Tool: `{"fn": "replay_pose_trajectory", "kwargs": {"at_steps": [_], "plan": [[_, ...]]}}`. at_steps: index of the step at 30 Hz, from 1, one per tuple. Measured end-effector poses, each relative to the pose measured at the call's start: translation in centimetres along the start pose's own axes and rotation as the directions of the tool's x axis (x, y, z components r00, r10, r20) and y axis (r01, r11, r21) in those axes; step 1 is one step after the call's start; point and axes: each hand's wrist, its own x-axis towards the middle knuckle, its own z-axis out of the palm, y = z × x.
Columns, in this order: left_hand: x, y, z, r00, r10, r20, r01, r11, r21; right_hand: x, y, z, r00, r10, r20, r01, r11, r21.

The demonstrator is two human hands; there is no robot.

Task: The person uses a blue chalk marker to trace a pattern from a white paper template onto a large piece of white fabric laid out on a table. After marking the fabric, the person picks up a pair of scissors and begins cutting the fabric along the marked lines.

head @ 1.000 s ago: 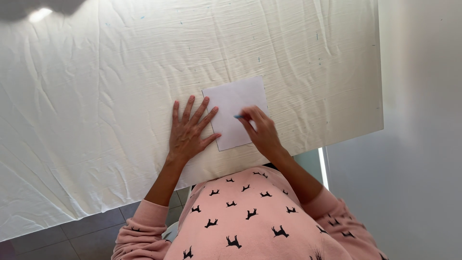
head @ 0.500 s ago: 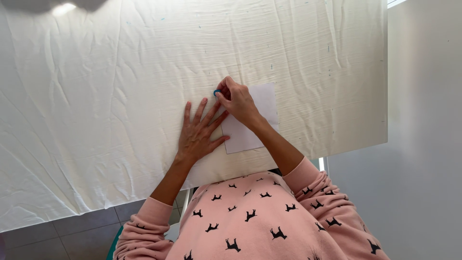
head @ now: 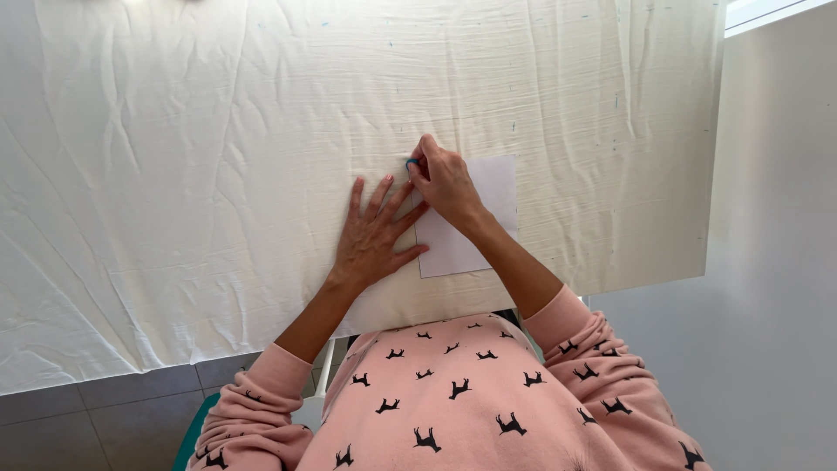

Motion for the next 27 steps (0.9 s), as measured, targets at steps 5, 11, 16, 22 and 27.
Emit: {"fn": "replay_pose_trajectory", "kwargs": {"at_steps": [5,11,16,22,27], "plan": [[-0.1,0.1,-0.1,1.0,0.007,-0.009,-0.007,1.0,-0.002,-2.0,0.2,-0.6,0.99,0.1,-0.103,-0.081,0.982,0.169],[-0.3,-0.1,0.0,0.999,0.022,-0.028,-0.022,1.0,-0.021,-12.0,1.9,1.3,0.98,0.186,0.069,-0.195,0.964,0.18],[-0.4,0.2,-0.5,1.0,0.005,0.002,-0.005,0.999,-0.035,-16.1,0.5,2.5,0.971,0.183,0.157,-0.204,0.97,0.13],[-0.2,-0.2,-0.2,1.0,0.011,-0.012,-0.012,0.999,-0.051,-16.2,0.3,3.2,0.976,0.137,0.17,-0.158,0.981,0.113],[-0.2,-0.1,-0.1,1.0,0.007,0.003,-0.006,0.998,-0.067,-16.0,-0.6,3.1,0.982,0.085,0.166,-0.09,0.996,0.023]]}}
